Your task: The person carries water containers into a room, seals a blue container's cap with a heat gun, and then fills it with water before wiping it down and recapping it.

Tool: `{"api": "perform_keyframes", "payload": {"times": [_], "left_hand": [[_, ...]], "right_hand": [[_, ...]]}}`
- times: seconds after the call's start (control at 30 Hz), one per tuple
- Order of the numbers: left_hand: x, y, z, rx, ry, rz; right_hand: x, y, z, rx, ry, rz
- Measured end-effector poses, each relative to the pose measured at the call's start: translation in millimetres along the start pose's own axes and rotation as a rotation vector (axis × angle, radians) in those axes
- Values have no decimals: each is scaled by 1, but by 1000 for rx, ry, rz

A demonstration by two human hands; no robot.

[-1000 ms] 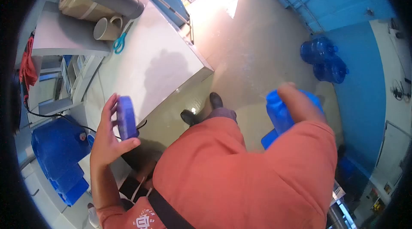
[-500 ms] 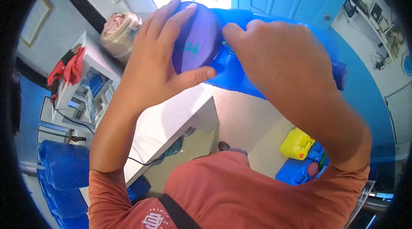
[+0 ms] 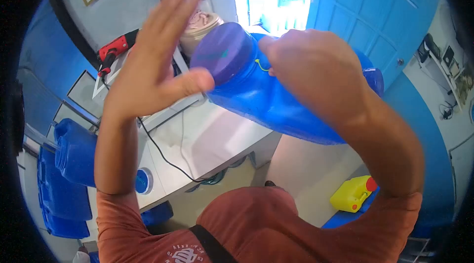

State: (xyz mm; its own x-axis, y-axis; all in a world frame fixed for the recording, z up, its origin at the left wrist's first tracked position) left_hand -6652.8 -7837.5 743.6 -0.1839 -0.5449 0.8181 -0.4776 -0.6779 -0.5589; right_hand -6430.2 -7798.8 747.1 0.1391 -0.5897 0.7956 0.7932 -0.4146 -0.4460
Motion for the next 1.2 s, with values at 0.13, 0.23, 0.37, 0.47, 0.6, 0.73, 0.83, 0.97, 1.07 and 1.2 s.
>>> {"api": "perform_keyframes", "payload": {"times": [0.13, 0.23, 0.37, 0.47, 0.6, 0.73, 0.83, 0.97, 1.07, 1.2], "left_hand": [[-27, 15, -14, 6, 140, -150], [14, 45, -50, 110, 264, 262], [23, 152, -112, 512, 686, 791], [-38, 257, -166, 837, 867, 725], [-143, 348, -203, 1232, 881, 685], [-188, 326, -228, 1059, 574, 443], [-196, 269, -255, 898, 281, 182], [-250, 213, -325, 819, 146, 1], [-282, 197, -351, 822, 18, -159], [-356, 200, -396, 718, -279, -52]], "right_hand": [[-6, -23, -23, 64, -61, 78], [-29, -51, 13, 32, -36, 121], [-5, -65, 26, -600, -508, -297], [-23, -60, 24, -548, -1112, -387], [-57, -74, -3, -433, -1221, -317], [-71, -86, -9, -461, -1150, -229], [-79, -92, -10, -532, -1142, -176], [-86, -96, -8, -626, -1168, -113], [-89, -95, -9, -695, -1237, -99], [-89, -92, -11, -795, -1322, -54]]}}
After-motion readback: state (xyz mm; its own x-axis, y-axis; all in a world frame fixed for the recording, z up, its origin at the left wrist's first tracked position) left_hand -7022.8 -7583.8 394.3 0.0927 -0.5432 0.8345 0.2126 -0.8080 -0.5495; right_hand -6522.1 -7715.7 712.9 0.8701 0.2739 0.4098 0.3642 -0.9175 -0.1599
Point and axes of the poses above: each hand's wrist, its own y-axis away from the middle knuckle, its own x-axis out of the back of the hand, z = x × y, the point moved 3 cm from there along -y, towards the middle knuckle, and after that the axes turned 2 degrees about x, right-handed, at the moved point
